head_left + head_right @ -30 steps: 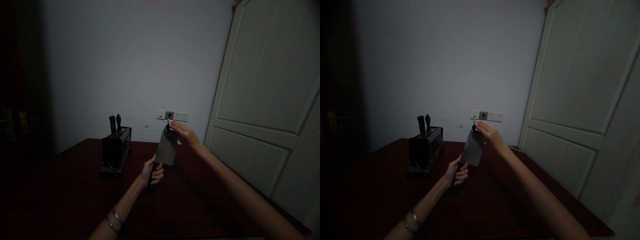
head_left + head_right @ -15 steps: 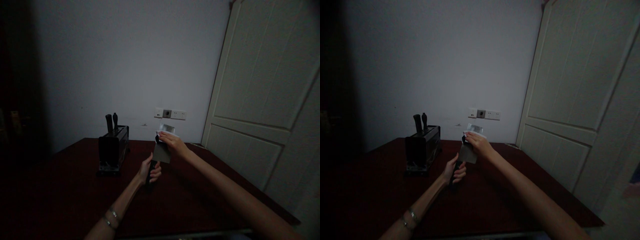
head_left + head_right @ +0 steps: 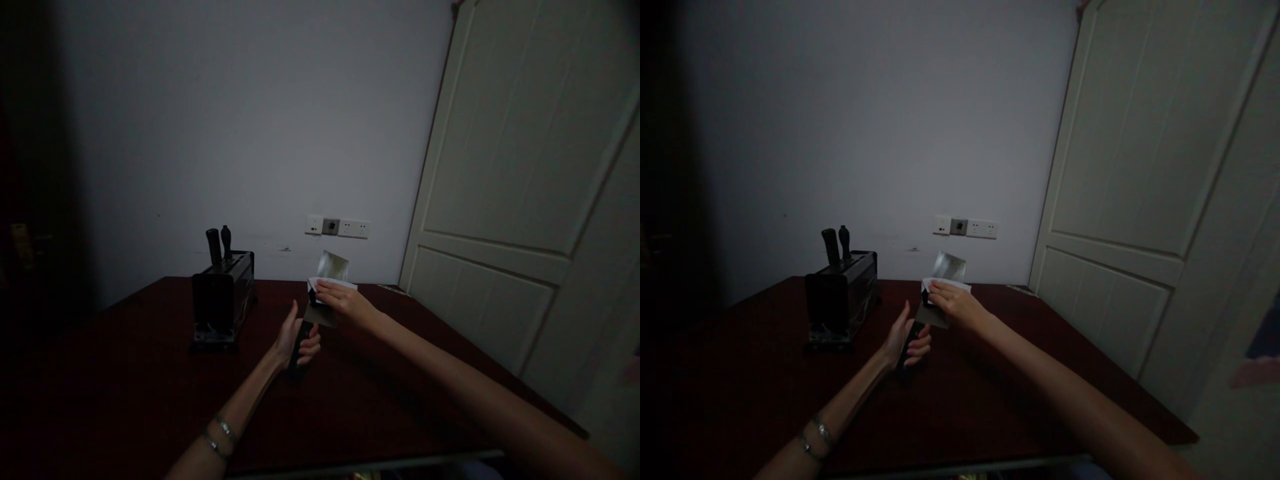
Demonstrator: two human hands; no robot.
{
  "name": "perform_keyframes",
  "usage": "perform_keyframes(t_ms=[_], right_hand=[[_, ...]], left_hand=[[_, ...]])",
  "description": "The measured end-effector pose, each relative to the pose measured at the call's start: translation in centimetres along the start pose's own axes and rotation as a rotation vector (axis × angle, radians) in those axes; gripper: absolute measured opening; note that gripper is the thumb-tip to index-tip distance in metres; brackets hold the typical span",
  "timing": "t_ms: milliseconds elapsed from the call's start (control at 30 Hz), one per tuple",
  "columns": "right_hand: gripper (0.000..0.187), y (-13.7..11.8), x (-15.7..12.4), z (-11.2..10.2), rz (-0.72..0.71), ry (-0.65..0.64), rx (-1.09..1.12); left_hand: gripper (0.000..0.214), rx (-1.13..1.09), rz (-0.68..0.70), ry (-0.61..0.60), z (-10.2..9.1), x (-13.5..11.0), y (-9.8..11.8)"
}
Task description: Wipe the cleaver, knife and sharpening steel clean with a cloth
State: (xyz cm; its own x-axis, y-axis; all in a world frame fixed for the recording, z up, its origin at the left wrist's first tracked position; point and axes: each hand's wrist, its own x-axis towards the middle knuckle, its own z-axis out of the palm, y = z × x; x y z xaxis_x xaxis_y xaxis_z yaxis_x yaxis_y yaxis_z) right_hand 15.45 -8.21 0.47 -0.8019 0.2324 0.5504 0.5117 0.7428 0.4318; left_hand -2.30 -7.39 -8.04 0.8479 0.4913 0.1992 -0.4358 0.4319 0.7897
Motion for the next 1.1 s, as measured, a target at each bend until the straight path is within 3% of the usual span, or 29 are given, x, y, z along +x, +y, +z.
perform_keyframes(t_ms=[333, 467, 567, 700, 967, 1100], right_hand=[[0.029, -3.2, -0.8, 0.4, -0.098, -0.121, 0.146], [0.037, -3.1, -0.9, -0.5, -0.071, -0.194, 0.245], [0.038, -1.5, -1.3, -1.3, -0.071, -0.101, 0.238], [0.037, 1.3, -1.0, -1.8, 0.068, 0.105, 0.111], [0.048, 3.2, 3.0, -0.4, 0.118, 0.132, 0.004], [0.058, 3.9, 2.9, -0.8, 0.152, 0.168, 0.017]], left_hand=[[0.071, 0.049, -0.009, 0.163, -0.1, 0.1, -0.1], [0.067, 0.052, -0.033, 0.17, -0.3, 0.3, -0.3], [0.065, 0.017, -0.056, 0.109, -0.6, 0.5, -0.4], [0.06, -0.034, -0.043, -0.019, -0.9, 0.7, -0.5], [0.058, -0.076, -0.054, -0.07, -0.6, 0.3, -0.6], [0.057, -0.081, -0.043, -0.089, -0.3, 0.2, -0.6]])
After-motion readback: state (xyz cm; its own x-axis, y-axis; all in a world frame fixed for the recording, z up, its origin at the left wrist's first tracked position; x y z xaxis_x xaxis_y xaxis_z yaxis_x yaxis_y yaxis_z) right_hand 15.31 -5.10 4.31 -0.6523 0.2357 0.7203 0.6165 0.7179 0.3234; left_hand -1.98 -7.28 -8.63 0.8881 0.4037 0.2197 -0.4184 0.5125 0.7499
